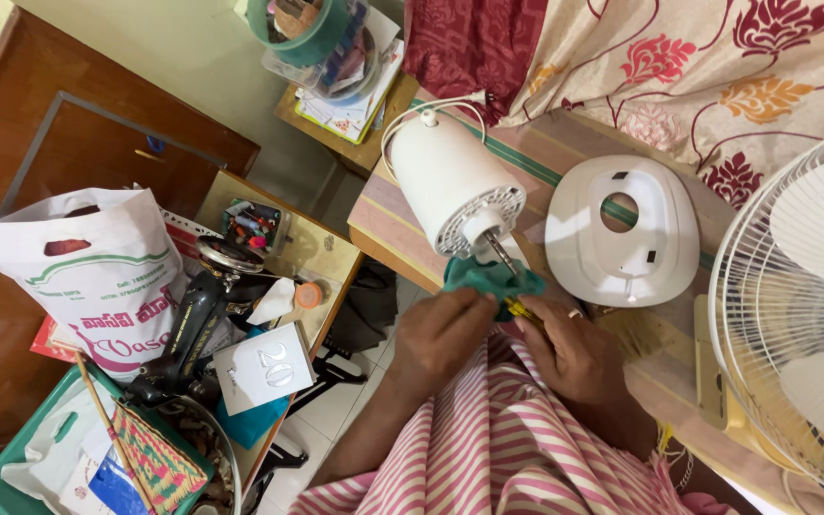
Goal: The person unscrews and removes a component from a fan motor housing using a small screwdriver, while holding a cloth.
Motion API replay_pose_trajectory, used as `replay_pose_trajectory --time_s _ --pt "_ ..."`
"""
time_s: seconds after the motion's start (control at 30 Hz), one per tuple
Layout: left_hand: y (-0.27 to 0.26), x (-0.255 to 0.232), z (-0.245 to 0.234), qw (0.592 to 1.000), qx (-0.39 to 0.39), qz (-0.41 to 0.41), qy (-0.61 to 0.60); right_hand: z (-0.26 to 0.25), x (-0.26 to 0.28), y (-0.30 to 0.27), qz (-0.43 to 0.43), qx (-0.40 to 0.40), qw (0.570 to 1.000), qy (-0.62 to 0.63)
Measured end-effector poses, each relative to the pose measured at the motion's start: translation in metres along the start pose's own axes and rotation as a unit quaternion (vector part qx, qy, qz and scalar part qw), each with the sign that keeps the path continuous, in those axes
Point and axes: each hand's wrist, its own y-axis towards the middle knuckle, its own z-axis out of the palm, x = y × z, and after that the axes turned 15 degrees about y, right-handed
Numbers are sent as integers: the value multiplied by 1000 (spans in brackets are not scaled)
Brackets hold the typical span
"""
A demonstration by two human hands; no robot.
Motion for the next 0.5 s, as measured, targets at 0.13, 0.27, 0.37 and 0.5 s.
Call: replay_pose_trajectory --time_s 0.13,0.27,0.37,0.5 --pt "-8 11 3 999 1 14 -49 2 -8 4 -18 -7 1000 3" --pt "-2 40 16 990 -134 -49 -21 4 -4 14 -50 -31 998 -5" --pt "23 69 15 987 -63 -134 -55 4 8 26 -78 -46 996 -28" --pt "65 101 33 986 18 -60 -155 -2 24 43 -128 -34 984 -119"
